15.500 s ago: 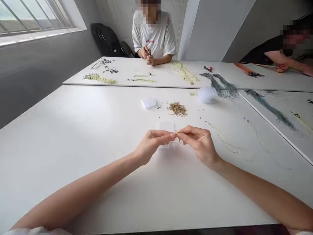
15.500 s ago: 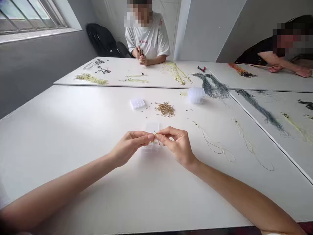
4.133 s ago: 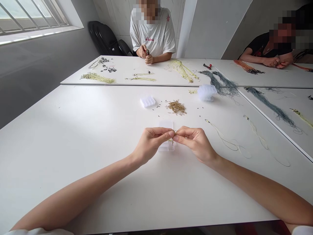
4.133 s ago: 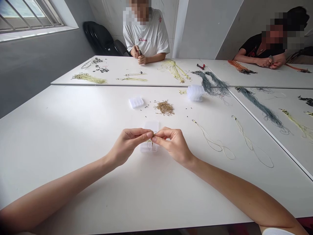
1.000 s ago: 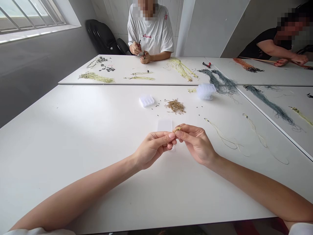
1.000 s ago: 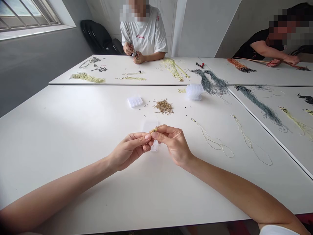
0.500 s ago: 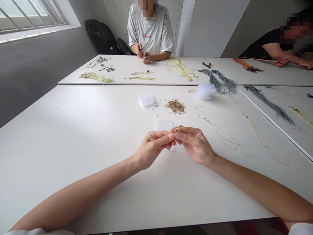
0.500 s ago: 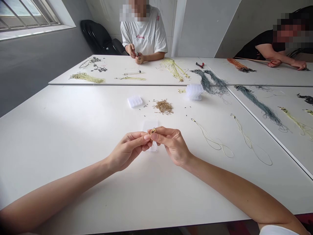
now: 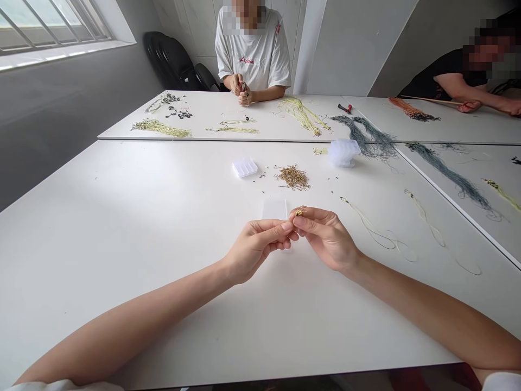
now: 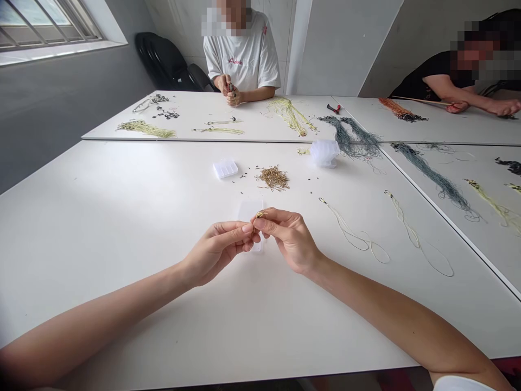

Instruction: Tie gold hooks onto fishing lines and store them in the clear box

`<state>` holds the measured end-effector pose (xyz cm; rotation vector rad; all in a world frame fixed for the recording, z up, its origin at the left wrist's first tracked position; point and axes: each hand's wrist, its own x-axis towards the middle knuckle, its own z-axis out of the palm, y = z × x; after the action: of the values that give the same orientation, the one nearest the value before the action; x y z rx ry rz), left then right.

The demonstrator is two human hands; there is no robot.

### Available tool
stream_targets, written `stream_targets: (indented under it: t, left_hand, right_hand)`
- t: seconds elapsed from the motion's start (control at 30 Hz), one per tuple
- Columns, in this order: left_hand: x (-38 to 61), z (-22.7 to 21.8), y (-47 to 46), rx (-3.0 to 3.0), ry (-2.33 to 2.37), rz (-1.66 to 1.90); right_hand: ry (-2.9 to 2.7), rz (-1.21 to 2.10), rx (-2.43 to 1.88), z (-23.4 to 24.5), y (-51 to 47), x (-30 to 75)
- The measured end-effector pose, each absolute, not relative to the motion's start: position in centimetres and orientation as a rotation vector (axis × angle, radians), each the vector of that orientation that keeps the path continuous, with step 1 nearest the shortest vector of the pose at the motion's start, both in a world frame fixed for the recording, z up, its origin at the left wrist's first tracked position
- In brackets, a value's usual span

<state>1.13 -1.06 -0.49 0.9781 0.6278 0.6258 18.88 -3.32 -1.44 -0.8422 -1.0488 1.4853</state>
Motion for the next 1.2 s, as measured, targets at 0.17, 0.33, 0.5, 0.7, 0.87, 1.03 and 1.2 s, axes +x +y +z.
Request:
stream_targets:
  t: [0.17,0.33,0.5,0.7,0.87,1.03,1.2]
  left_hand:
    - [1.0,-0.5,-0.8,0.961,0.641,0.575]
    - [1.1,-0.7,-0.8,0.944,0.650,0.569]
    - [1.2,-0.9,-0.9,0.953,0.631,0.594]
    - [1.1,-0.9,-0.8,0.943,0.619,0.596]
    - [0.9,-1.2,-0.3,0.960,0.667,0.527]
    - [0.6,-1.2,0.3,0.992,0.742,0.558]
    - [0.5,-0.8,0.7,1.159,0.821,0.645]
  right_hand:
    - [-1.033,1.462,-0.864,-1.2,-3.2,19.0]
    - [-1.047,1.447,-0.848,-1.3,-3.3,18.8]
    - [-1.022,1.459,-0.874,-1.7,-3.4,18.8]
    - [-0.992,1.491,-0.821,-1.6,-3.4,18.9]
    - [-0.949,1.461,-0.789,-1.2,-3.1,19.2]
    - [-0.923,1.451,-0.799,-1.1,-2.7,19.6]
    - [-0.907,1.481,-0.818,-1.2,-2.4,19.9]
